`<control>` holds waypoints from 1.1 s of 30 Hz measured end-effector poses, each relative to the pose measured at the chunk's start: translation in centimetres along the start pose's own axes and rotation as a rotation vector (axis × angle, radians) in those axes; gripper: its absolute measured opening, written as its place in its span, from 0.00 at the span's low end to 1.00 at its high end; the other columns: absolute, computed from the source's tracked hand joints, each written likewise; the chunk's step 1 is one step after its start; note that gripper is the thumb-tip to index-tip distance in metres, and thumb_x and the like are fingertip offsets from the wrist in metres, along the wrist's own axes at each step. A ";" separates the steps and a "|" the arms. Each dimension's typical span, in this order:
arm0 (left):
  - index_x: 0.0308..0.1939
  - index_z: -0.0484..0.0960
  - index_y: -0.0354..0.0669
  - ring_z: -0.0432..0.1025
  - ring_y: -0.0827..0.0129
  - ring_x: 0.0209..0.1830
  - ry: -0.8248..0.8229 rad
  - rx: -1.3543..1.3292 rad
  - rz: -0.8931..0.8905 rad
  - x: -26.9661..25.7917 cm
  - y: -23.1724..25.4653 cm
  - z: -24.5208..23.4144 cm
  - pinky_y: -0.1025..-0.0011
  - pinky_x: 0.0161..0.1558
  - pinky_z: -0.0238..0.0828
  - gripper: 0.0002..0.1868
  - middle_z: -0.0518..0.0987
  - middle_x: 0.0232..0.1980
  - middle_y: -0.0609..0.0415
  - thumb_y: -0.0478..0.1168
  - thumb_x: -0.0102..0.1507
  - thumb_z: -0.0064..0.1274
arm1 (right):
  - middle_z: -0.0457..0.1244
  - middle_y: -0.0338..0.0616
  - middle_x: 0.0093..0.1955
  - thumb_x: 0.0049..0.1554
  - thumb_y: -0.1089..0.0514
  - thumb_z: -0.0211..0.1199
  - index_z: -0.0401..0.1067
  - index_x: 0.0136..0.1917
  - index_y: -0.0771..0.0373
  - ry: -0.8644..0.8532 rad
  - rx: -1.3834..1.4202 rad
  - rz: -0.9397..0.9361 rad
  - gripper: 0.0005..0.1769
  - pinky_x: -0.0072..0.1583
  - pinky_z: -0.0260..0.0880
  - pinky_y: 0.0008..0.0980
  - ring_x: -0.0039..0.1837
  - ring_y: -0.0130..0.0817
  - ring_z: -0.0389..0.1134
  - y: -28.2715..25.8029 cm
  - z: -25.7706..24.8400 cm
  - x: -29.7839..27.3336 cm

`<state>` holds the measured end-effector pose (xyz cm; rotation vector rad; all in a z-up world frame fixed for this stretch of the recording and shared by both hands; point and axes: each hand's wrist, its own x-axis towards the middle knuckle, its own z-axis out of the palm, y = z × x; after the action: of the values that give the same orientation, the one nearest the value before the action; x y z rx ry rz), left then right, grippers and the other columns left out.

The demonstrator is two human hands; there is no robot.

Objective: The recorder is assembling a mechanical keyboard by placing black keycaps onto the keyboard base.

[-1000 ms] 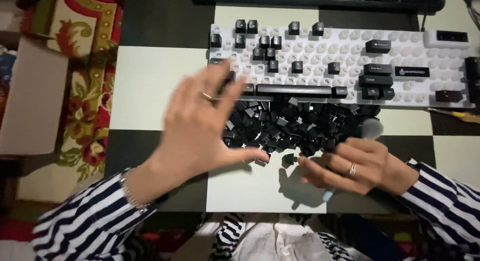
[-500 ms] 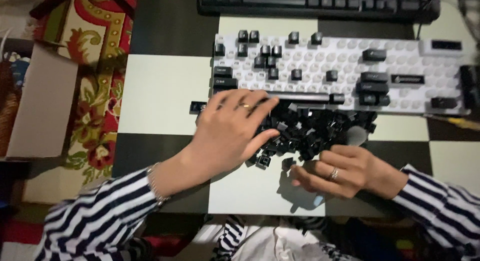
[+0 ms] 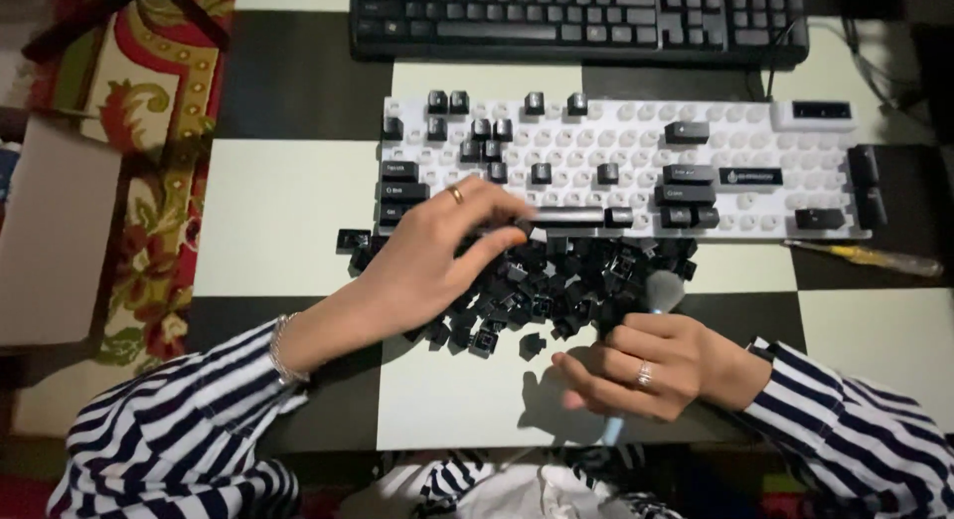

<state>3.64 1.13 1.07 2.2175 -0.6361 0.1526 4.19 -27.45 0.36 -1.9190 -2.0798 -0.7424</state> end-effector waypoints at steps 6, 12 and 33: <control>0.62 0.78 0.43 0.71 0.76 0.55 -0.023 -0.719 -0.195 -0.8 -0.9 1.1 0.74 0.59 0.70 0.15 0.79 0.57 0.59 0.43 0.74 0.47 | 0.59 0.38 0.46 0.68 0.30 0.45 0.76 0.58 0.58 0.051 0.032 -0.046 0.34 0.47 0.73 0.29 0.45 0.30 0.66 -0.4 -1.7 0.0; 0.60 0.77 0.39 0.71 0.76 0.56 0.006 -1.032 -0.222 -1.8 -2.1 2.5 0.73 0.63 0.72 0.16 0.76 0.58 0.58 0.45 0.75 0.49 | 0.61 0.41 0.58 0.71 0.31 0.49 0.73 0.68 0.51 0.038 0.054 -0.052 0.28 0.54 0.74 0.34 0.54 0.36 0.65 -0.6 -1.4 -0.9; 0.59 0.81 0.40 0.73 0.72 0.54 -0.159 -0.765 -0.092 -2.7 1.5 1.4 0.72 0.55 0.74 0.13 0.77 0.56 0.54 0.40 0.72 0.51 | 0.61 0.45 0.68 0.67 0.44 0.63 0.75 0.61 0.58 -0.007 0.176 0.062 0.18 0.61 0.77 0.43 0.63 0.44 0.69 -0.3 0.1 -0.8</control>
<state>0.41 0.34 0.27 1.5171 -0.5537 -0.2788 3.98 -28.12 -0.17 -1.8830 -2.0056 -0.5212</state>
